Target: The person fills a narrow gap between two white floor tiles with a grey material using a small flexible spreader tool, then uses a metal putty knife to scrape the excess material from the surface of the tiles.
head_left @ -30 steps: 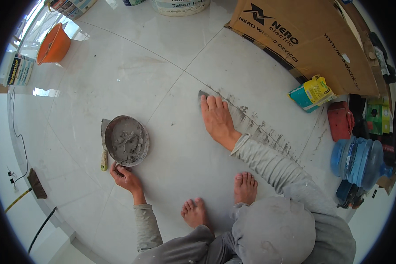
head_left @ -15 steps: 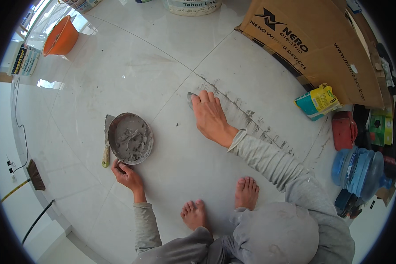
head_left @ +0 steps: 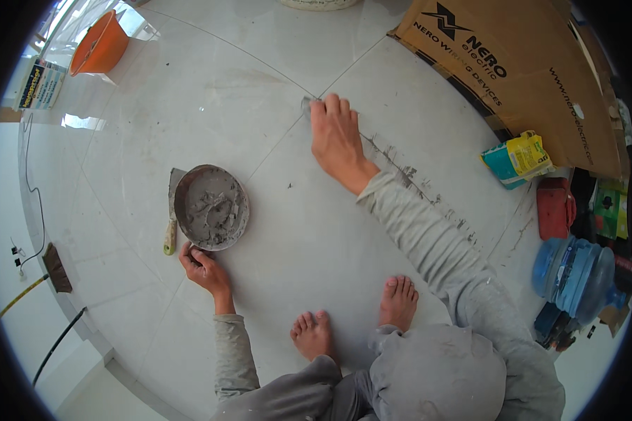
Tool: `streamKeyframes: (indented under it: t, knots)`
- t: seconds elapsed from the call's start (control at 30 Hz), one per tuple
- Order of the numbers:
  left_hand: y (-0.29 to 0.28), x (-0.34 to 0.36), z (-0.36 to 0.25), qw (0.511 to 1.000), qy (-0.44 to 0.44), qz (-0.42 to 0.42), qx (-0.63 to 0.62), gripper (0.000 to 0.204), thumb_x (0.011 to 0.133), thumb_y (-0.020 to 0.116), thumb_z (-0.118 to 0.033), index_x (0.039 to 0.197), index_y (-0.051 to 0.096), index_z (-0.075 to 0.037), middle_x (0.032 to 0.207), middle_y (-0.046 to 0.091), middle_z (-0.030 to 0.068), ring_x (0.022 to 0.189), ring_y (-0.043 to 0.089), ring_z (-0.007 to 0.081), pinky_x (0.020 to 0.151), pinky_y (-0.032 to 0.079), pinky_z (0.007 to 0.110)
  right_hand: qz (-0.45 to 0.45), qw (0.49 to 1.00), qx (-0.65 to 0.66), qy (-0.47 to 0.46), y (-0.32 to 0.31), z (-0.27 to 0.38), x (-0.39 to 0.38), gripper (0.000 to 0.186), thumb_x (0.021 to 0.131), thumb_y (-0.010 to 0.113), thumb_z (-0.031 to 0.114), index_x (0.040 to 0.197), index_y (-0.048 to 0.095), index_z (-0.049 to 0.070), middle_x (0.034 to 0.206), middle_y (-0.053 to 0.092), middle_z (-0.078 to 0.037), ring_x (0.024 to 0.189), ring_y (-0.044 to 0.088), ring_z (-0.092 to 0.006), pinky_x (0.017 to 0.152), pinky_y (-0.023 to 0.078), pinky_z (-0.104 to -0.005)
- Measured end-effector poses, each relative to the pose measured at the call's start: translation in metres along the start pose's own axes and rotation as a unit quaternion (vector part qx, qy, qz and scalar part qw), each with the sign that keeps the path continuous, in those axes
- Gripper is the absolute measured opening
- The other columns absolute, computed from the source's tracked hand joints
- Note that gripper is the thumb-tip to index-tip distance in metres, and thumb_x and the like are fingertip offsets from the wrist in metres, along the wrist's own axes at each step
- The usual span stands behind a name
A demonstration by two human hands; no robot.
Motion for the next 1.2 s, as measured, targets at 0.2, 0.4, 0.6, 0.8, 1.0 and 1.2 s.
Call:
streamKeyframes:
  t: [0.2,0.4,0.6,0.8,1.0,1.2]
  knots:
    - [-0.004,0.003,0.011,0.999,-0.005,-0.014,-0.035,0.023,0.109,0.044,-0.012,0.122,0.059,0.001,0.095,0.063,0.0037,0.076,0.056,0.0088,0.068,0.049,0.024,0.002,0.993,-0.041,-0.111,0.031,0.022,-0.027,0.019,0.086,0.055,0.0,0.104,0.063,-0.001,0.105,0.057,-0.014,0.101,0.054,-0.0293,0.086,0.045,-0.0405]
    - [0.004,0.005,-0.002,0.999,-0.005,-0.006,-0.037,0.021,0.108,0.045,-0.011,0.12,0.059,0.0,0.085,0.061,0.0011,0.07,0.051,0.0071,0.062,0.044,0.023,0.05,0.991,0.072,-0.103,-0.026,-0.029,0.012,0.036,0.086,0.058,-0.005,0.12,0.069,0.002,0.122,0.063,-0.01,0.105,0.055,-0.0296,0.092,0.045,-0.0397]
    - [-0.009,0.007,0.009,0.999,0.02,-0.033,0.002,0.021,0.108,0.045,-0.01,0.119,0.06,0.0,0.085,0.061,0.0012,0.069,0.05,0.0071,0.061,0.043,0.023,0.153,0.961,0.002,-0.229,0.007,-0.042,0.041,0.055,0.082,0.05,-0.016,0.129,0.068,0.006,0.134,0.066,-0.005,0.12,0.056,-0.0244,0.105,0.042,-0.0371]
    - [-0.001,0.004,0.008,1.0,-0.01,-0.005,-0.016,0.024,0.108,0.046,-0.012,0.123,0.059,0.0,0.09,0.064,0.0023,0.074,0.054,0.0078,0.066,0.046,0.023,0.166,0.948,0.014,-0.27,-0.009,-0.06,0.001,0.05,0.085,0.054,-0.014,0.129,0.068,0.007,0.132,0.068,-0.004,0.122,0.057,-0.0216,0.102,0.042,-0.0355]
    - [0.001,0.003,0.005,1.0,0.004,-0.004,-0.026,0.025,0.109,0.045,-0.014,0.125,0.058,0.001,0.093,0.064,0.0025,0.077,0.054,0.0077,0.068,0.046,0.023,0.183,0.949,0.04,-0.252,-0.031,-0.08,-0.048,0.049,0.086,0.053,-0.012,0.129,0.068,0.007,0.132,0.068,-0.003,0.121,0.058,-0.0202,0.1,0.042,-0.0344]
    - [0.001,0.002,0.004,1.0,0.022,0.001,0.003,0.026,0.109,0.045,-0.015,0.126,0.058,0.0,0.09,0.061,0.0013,0.075,0.052,0.0081,0.066,0.045,0.024,0.206,0.952,0.062,-0.218,-0.058,-0.101,-0.094,0.052,0.082,0.056,-0.013,0.128,0.067,0.007,0.132,0.068,-0.002,0.123,0.057,-0.0203,0.103,0.04,-0.0356]
Point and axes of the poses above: each hand's wrist, its own x-axis towards the middle knuckle, its own y-axis out of the palm, z = x × y, the point moved 9 cm from there along x, towards the middle knuckle
